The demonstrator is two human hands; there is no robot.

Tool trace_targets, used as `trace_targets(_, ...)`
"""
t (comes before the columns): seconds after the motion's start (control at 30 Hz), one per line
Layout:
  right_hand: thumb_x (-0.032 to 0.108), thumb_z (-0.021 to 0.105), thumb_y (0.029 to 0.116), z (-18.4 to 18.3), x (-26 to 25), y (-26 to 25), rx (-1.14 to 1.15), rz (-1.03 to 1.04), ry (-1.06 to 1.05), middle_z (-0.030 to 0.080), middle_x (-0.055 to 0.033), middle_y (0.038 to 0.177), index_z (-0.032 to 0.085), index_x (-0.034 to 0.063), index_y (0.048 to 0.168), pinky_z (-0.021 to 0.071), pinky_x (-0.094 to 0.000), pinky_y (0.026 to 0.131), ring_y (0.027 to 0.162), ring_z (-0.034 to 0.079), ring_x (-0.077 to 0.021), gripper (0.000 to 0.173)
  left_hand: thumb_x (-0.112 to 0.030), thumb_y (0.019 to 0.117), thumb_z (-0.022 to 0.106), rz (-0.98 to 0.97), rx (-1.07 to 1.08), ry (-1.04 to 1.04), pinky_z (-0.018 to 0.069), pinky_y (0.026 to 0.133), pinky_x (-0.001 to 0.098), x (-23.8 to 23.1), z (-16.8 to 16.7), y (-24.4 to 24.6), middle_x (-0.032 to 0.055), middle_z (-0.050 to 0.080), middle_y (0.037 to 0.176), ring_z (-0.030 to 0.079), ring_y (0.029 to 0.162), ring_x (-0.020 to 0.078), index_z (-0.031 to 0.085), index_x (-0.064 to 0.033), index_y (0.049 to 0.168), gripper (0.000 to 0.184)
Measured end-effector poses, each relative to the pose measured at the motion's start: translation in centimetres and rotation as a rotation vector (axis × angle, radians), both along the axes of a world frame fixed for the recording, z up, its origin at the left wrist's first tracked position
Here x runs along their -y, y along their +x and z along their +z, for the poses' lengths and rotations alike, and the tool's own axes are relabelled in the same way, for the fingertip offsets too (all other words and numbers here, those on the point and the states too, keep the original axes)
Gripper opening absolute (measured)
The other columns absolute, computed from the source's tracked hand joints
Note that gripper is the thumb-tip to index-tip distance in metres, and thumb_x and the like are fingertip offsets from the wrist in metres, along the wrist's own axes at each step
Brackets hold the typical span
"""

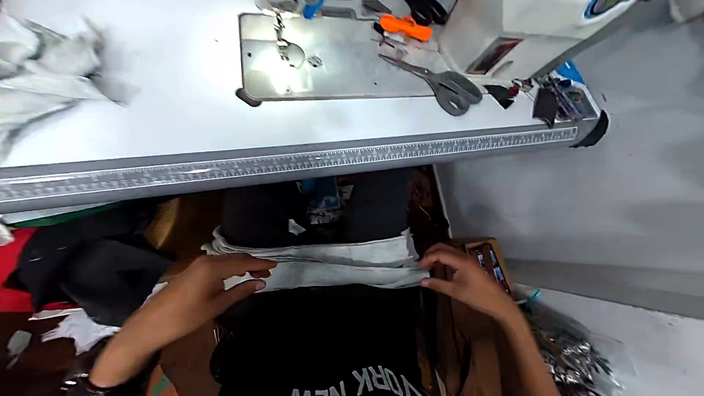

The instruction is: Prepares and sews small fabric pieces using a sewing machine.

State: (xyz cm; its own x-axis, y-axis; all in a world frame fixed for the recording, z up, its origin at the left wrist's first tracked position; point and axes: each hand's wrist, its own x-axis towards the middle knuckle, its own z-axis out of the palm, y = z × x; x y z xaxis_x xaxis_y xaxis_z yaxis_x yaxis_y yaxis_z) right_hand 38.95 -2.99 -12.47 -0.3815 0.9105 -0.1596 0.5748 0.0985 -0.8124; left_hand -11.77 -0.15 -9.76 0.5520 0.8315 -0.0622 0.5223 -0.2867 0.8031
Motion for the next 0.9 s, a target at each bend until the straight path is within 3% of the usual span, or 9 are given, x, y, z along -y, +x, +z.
trace_targets(0.1,0.031,0.084,0.0839,-3.6,2.9,-0.1,-0.043,-0.185,0.041,0.068,-0.0018,0.119,0.071,0.0157,0.120,0.0583,-0.0368,0.092,0.109,0.065,-0.0145,0.042,-0.038,0.1004,0.061,0.122,-0.003,0.091,0.0602,0.092,0.0349,1.2,-3.0,4.8,-0.0070,0.074,0.111,0.070,0.103,0.0074,0.075,-0.0209,0.118,0.029)
trace_targets(0.17,0.034,0.088,0.0800,-4.0,3.2,-0.4,-0.048,-0.205,0.101,0.064,-0.0012,0.130,0.070,0.0192,0.124,0.0577,-0.0390,0.099,0.121,0.061,-0.0162,0.049,-0.033,0.0976,0.067,0.053,-0.057,0.208,0.0557,0.100,0.0443,0.8,-4.3,7.9,0.0023,0.071,0.119,0.066,0.114,0.0187,0.073,-0.0147,0.122,0.031)
trace_targets(0.27,0.048,0.081,0.0842,-3.6,1.8,-2.5,0.056,-0.149,0.255,0.062,-0.0006,0.133,0.071,0.0199,0.125,0.0484,-0.0455,0.107,0.129,0.054,-0.0196,0.051,-0.037,0.0905,0.076,-0.087,-0.192,0.255,0.0555,0.095,0.0528,0.0,-6.2,10.6,0.0068,0.073,0.111,0.068,0.110,0.0270,0.075,-0.0138,0.117,0.035)
trace_targets(0.33,0.049,0.073,0.0909,-3.0,0.5,-4.1,0.142,-0.056,0.324,0.065,0.0024,0.123,0.075,0.0229,0.119,0.0507,-0.0439,0.103,0.122,0.057,-0.0173,0.038,-0.037,0.0908,0.076,-0.106,-0.255,0.239,0.0575,0.090,0.0513,-0.2,-6.5,10.8,0.0051,0.074,0.103,0.071,0.102,0.0252,0.075,-0.0136,0.110,0.030)
trace_targets(0.43,0.045,0.079,0.0866,-2.5,-0.5,-5.9,0.275,0.090,0.356,0.065,-0.0008,0.110,0.078,0.0212,0.101,0.0543,-0.0442,0.093,0.110,0.060,-0.0198,0.028,-0.038,0.0909,0.077,-0.072,-0.347,0.193,0.0606,0.082,0.0528,0.2,-5.6,8.6,0.0065,0.075,0.096,0.073,0.092,0.0263,0.075,-0.0116,0.105,0.030)
trace_targets(0.53,0.034,0.081,0.0855,-2.3,-0.2,-6.8,0.443,0.183,0.377,0.065,-0.0065,0.108,0.075,0.0168,0.097,0.0566,-0.0483,0.087,0.105,0.063,-0.0269,0.021,-0.032,0.0886,0.079,-0.085,-0.436,0.238,0.0576,0.088,0.0548,1.2,-5.2,5.0,0.0078,0.075,0.096,0.073,0.095,0.0282,0.077,-0.0111,0.102,0.025)
trace_targets(0.63,0.027,0.073,0.0897,-2.2,0.8,-7.6,0.510,0.213,0.510,0.067,-0.0053,0.114,0.072,0.0185,0.101,0.0545,-0.0497,0.090,0.110,0.063,-0.0280,0.015,-0.025,0.0955,0.064,-0.087,-0.406,0.450,0.0574,0.091,0.0509,2.7,-5.6,2.6,0.0045,0.074,0.095,0.073,0.095,0.0252,0.076,-0.0153,0.100,0.016)
trace_targets(0.8,0.038,0.074,0.0925,-0.7,-1.1,-14.7,0.340,0.422,0.394,0.068,-0.0003,0.129,0.064,0.0229,0.135,0.0497,-0.0500,0.106,0.125,0.061,-0.0223,0.046,-0.025,0.1042,0.045,-0.152,-0.335,0.573,0.0585,0.074,0.0419,3.8,-4.2,2.3,0.0041,0.070,0.086,0.070,0.081,0.0230,0.075,-0.0170,0.108,0.031)
trace_targets(0.9,0.029,0.063,0.1014,-1.0,-2.3,-18.2,0.144,0.610,0.274,0.070,-0.0081,0.106,0.070,0.0126,0.117,0.0563,-0.0459,0.090,0.103,0.068,-0.0253,0.024,-0.035,0.1069,0.044,-0.192,-0.259,0.539,0.0583,0.071,0.0396,3.7,-2.7,1.7,0.0027,0.069,0.083,0.069,0.077,0.0205,0.074,-0.0184,0.110,0.034)
